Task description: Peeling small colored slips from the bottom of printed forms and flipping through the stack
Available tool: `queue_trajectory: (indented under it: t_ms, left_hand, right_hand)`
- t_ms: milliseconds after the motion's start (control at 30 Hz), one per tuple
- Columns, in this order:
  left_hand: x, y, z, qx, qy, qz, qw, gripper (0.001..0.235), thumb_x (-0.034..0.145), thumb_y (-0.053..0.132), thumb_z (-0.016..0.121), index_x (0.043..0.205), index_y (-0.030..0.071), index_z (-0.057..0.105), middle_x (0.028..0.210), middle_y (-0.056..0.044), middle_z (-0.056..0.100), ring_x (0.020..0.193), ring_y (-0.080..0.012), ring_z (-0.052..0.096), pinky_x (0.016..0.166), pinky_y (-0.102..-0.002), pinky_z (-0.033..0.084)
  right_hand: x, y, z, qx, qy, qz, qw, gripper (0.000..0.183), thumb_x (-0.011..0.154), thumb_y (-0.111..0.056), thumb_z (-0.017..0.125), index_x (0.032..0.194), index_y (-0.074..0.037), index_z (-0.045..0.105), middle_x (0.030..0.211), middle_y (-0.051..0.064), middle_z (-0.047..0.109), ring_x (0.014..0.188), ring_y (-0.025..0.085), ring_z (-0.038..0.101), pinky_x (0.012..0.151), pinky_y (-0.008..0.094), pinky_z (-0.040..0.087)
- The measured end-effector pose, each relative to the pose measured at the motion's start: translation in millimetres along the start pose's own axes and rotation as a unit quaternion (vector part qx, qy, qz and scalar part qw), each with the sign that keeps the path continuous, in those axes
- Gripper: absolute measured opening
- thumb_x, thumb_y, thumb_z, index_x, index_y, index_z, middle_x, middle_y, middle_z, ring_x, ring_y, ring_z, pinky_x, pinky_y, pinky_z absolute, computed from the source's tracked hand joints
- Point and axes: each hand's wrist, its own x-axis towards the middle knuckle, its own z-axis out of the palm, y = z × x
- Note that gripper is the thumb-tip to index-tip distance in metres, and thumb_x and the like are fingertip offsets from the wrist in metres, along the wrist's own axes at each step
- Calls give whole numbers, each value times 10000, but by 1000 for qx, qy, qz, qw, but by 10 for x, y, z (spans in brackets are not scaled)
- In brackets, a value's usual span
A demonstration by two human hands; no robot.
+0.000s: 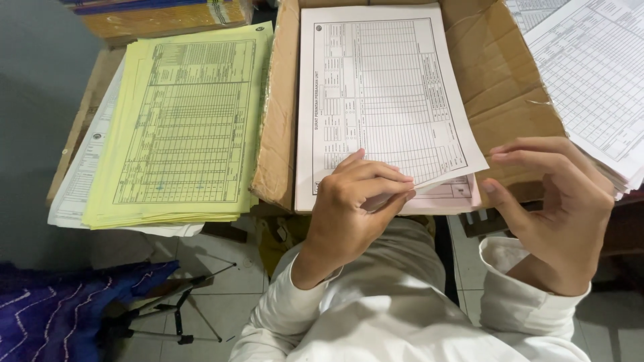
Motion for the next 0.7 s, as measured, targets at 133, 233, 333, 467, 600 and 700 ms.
queue_trajectory:
  t_ms: [133, 233, 333, 467, 600, 700]
  left_hand:
    - [-9, 0, 3, -7, 7, -6, 1000, 111, 857, 78, 849, 923, 109, 766, 965, -24, 767, 911, -174, 749, 1100, -550, 507]
    - [-11, -8, 6, -12, 9, -7, 1000, 106, 857, 72, 846, 917, 105, 766, 963, -30, 770, 893, -169, 750, 1112, -546, 505]
    - [-14, -19, 14, -16, 14, -9, 1000, 102, 863, 74, 840, 914, 109, 760, 964, -26, 773, 881, -164, 754, 1117, -537, 504]
    - [-8, -20, 15, -18, 15, -22, 999, 119, 832, 117, 858, 893, 104, 757, 948, -32, 784, 876, -170, 763, 1113, -515, 498]
    - [32, 2, -8, -18, 4, -12, 1000, 163, 796, 152, 885, 874, 100, 752, 927, -31, 780, 866, -170, 750, 1046, -438, 512]
    - [48, 22, -9, -10, -7, -20, 1000, 178, 785, 213, 873, 832, 112, 735, 901, -18, 774, 848, -157, 741, 1066, -446, 489]
  right_hand:
    - [5, -18, 8, 2, -15, 4, 1000, 216, 950, 47, 829, 1088, 117, 678, 1126, 266, 692, 1003, 303, 678, 854, 332, 551]
    - [4, -37, 24, 14, -16, 20, 1000, 239, 933, 77, 830, 1099, 124, 665, 1132, 270, 692, 1018, 302, 686, 877, 327, 570]
    - [-2, -53, 28, 21, -19, 42, 999, 250, 939, 76, 809, 1130, 124, 655, 1111, 241, 712, 995, 276, 711, 811, 296, 594]
    - [-5, -20, 27, -4, -30, 38, 999, 207, 938, 54, 800, 1090, 97, 667, 1104, 205, 723, 952, 233, 704, 808, 283, 585]
    - [-2, 51, -36, -24, -65, 20, 997, 297, 877, -27, 837, 1118, 54, 684, 1110, 181, 715, 958, 241, 697, 784, 301, 567]
    - [42, 63, -52, -27, -102, -6, 994, 168, 874, -10, 805, 1012, 23, 714, 1060, 155, 705, 945, 212, 672, 730, 260, 570]
